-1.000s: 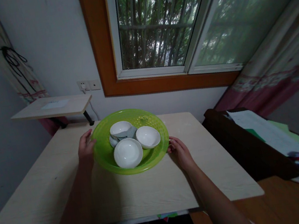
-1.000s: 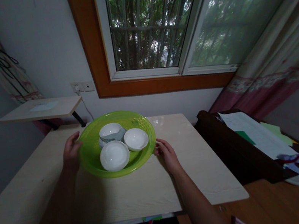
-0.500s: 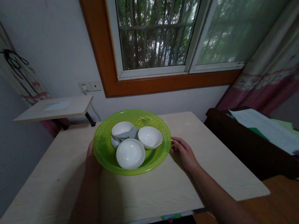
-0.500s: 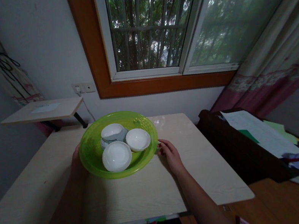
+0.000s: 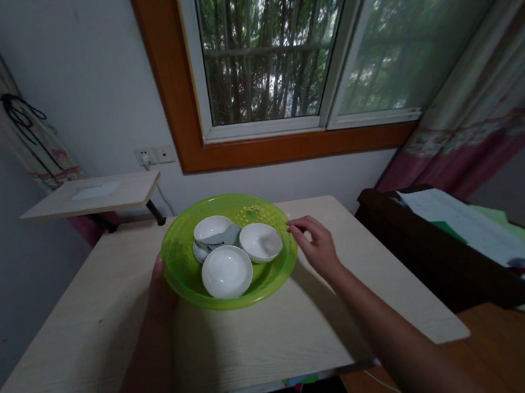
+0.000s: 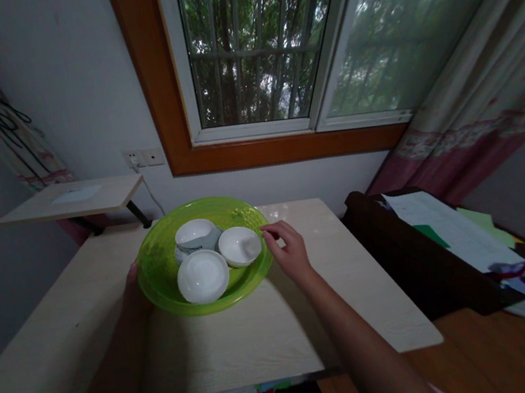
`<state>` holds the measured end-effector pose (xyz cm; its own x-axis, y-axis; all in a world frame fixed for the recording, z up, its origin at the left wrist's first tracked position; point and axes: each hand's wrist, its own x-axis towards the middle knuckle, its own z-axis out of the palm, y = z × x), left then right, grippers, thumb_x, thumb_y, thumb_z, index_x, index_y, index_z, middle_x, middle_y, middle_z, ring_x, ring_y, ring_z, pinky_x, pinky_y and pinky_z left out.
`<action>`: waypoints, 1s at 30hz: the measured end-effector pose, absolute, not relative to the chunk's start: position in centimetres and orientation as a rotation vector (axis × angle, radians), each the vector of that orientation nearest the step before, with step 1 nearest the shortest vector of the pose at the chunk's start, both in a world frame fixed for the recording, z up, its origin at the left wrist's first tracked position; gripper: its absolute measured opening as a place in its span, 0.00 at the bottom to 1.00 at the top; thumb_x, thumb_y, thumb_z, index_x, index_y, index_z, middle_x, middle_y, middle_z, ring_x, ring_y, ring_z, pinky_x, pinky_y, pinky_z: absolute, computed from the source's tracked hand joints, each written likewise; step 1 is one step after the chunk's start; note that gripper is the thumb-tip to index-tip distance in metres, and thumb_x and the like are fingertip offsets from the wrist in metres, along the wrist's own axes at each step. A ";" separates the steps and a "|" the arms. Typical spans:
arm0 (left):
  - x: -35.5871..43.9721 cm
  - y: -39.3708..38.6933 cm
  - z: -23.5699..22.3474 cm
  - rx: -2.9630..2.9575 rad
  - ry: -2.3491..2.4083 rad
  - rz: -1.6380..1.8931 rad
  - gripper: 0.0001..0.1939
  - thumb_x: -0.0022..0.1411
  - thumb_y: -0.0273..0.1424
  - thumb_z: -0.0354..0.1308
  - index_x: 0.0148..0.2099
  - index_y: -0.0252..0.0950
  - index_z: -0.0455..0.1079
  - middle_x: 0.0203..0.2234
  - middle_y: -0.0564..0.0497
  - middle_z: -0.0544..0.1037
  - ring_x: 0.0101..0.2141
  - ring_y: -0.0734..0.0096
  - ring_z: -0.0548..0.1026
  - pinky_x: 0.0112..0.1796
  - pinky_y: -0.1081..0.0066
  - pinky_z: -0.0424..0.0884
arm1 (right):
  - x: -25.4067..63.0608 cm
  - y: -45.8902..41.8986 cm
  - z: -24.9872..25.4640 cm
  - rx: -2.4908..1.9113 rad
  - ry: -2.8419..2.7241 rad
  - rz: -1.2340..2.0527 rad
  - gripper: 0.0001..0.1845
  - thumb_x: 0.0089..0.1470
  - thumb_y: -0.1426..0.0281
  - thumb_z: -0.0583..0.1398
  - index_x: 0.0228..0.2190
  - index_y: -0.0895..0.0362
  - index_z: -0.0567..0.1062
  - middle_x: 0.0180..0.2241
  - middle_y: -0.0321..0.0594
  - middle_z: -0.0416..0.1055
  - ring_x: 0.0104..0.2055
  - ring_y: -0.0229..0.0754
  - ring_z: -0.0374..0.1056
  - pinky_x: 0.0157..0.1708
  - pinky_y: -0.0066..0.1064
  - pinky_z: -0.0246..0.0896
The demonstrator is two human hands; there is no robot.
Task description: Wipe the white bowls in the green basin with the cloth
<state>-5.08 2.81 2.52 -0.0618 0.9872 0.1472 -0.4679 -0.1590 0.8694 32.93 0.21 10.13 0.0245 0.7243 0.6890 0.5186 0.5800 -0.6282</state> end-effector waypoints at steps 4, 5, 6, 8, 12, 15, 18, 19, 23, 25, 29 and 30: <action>-5.1 3.0 2.2 0.849 0.725 1.541 0.28 0.66 0.49 0.52 0.62 0.41 0.67 0.58 0.43 0.75 0.61 0.49 0.69 0.62 0.49 0.66 | 28.7 4.7 13.6 -0.895 -2.165 0.255 0.10 0.64 0.70 0.59 0.44 0.55 0.80 0.42 0.44 0.77 0.42 0.41 0.72 0.44 0.33 0.67; -5.2 3.0 2.0 0.831 0.712 1.544 0.27 0.67 0.48 0.52 0.62 0.41 0.67 0.58 0.44 0.75 0.61 0.50 0.69 0.62 0.49 0.65 | 27.6 6.0 13.9 -0.876 -2.282 0.233 0.11 0.63 0.72 0.59 0.44 0.56 0.80 0.43 0.45 0.77 0.44 0.42 0.72 0.46 0.33 0.67; -5.3 3.1 1.8 0.813 0.699 1.547 0.27 0.67 0.48 0.52 0.63 0.41 0.66 0.58 0.44 0.75 0.61 0.50 0.70 0.63 0.48 0.65 | 26.5 7.3 14.1 -0.889 -2.383 0.195 0.12 0.62 0.74 0.60 0.45 0.57 0.80 0.45 0.46 0.77 0.47 0.43 0.72 0.49 0.34 0.65; -5.4 3.2 1.6 0.796 0.678 1.556 0.27 0.67 0.47 0.52 0.62 0.41 0.67 0.57 0.43 0.76 0.60 0.51 0.71 0.63 0.47 0.64 | 24.4 9.4 14.1 -0.935 -2.599 0.133 0.17 0.59 0.74 0.63 0.50 0.60 0.78 0.49 0.49 0.76 0.51 0.47 0.71 0.54 0.35 0.62; -5.2 3.1 2.1 0.833 0.623 1.560 0.26 0.66 0.45 0.54 0.61 0.39 0.69 0.55 0.43 0.77 0.57 0.50 0.74 0.62 0.47 0.65 | 21.3 11.6 13.8 -1.060 -2.953 0.126 0.25 0.53 0.73 0.68 0.53 0.53 0.78 0.53 0.45 0.77 0.52 0.48 0.72 0.51 0.31 0.62; -4.9 3.0 2.7 0.866 0.576 1.546 0.26 0.66 0.45 0.54 0.61 0.38 0.69 0.55 0.42 0.77 0.55 0.50 0.75 0.60 0.49 0.67 | 20.1 11.8 13.5 -1.139 -3.004 0.073 0.20 0.53 0.72 0.66 0.49 0.51 0.80 0.50 0.43 0.79 0.50 0.48 0.73 0.47 0.30 0.61; -4.9 2.9 2.9 0.889 0.576 1.569 0.25 0.66 0.45 0.55 0.60 0.39 0.70 0.53 0.43 0.78 0.53 0.53 0.76 0.57 0.52 0.71 | 20.0 11.9 13.3 -1.075 -2.994 -0.002 0.14 0.56 0.71 0.63 0.45 0.54 0.82 0.47 0.46 0.79 0.49 0.49 0.73 0.45 0.31 0.61; -5.0 2.9 2.9 0.896 0.583 1.575 0.25 0.66 0.45 0.55 0.60 0.39 0.69 0.53 0.43 0.78 0.52 0.53 0.77 0.56 0.53 0.72 | 20.2 12.1 13.4 -1.040 -2.974 0.008 0.13 0.57 0.71 0.63 0.45 0.55 0.82 0.47 0.46 0.79 0.48 0.49 0.73 0.45 0.31 0.61; -5.0 2.5 3.0 0.934 0.661 1.557 0.28 0.66 0.48 0.55 0.62 0.39 0.67 0.56 0.43 0.76 0.55 0.52 0.75 0.58 0.51 0.70 | 21.7 13.0 14.3 -0.937 -2.829 0.154 0.13 0.59 0.71 0.63 0.46 0.57 0.81 0.46 0.44 0.79 0.47 0.45 0.72 0.46 0.29 0.61; -5.0 2.4 3.1 0.938 0.708 1.556 0.28 0.66 0.48 0.54 0.62 0.40 0.67 0.56 0.43 0.76 0.56 0.53 0.75 0.59 0.50 0.70 | 22.9 13.3 15.3 -0.953 -2.726 0.182 0.14 0.60 0.71 0.63 0.47 0.58 0.80 0.46 0.44 0.79 0.46 0.44 0.72 0.47 0.30 0.61; -4.9 2.3 3.2 0.944 0.762 1.570 0.26 0.66 0.47 0.54 0.61 0.42 0.67 0.56 0.45 0.77 0.56 0.52 0.74 0.59 0.49 0.69 | 26.3 13.1 17.3 -1.133 -2.445 0.103 0.23 0.60 0.71 0.63 0.57 0.57 0.72 0.46 0.44 0.78 0.43 0.42 0.72 0.44 0.29 0.62; -4.9 2.4 3.3 0.950 0.771 1.574 0.25 0.66 0.47 0.54 0.61 0.43 0.68 0.56 0.46 0.77 0.57 0.51 0.74 0.60 0.49 0.69 | 27.3 12.9 17.7 -1.181 -2.400 0.038 0.24 0.60 0.72 0.63 0.57 0.57 0.71 0.46 0.44 0.77 0.43 0.42 0.71 0.44 0.29 0.62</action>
<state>-4.89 2.36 3.28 -0.0897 0.9800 0.1778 -0.4601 -0.1991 0.8653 27.29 12.92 17.68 -0.5241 0.7565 0.3912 0.7436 0.6304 -0.2228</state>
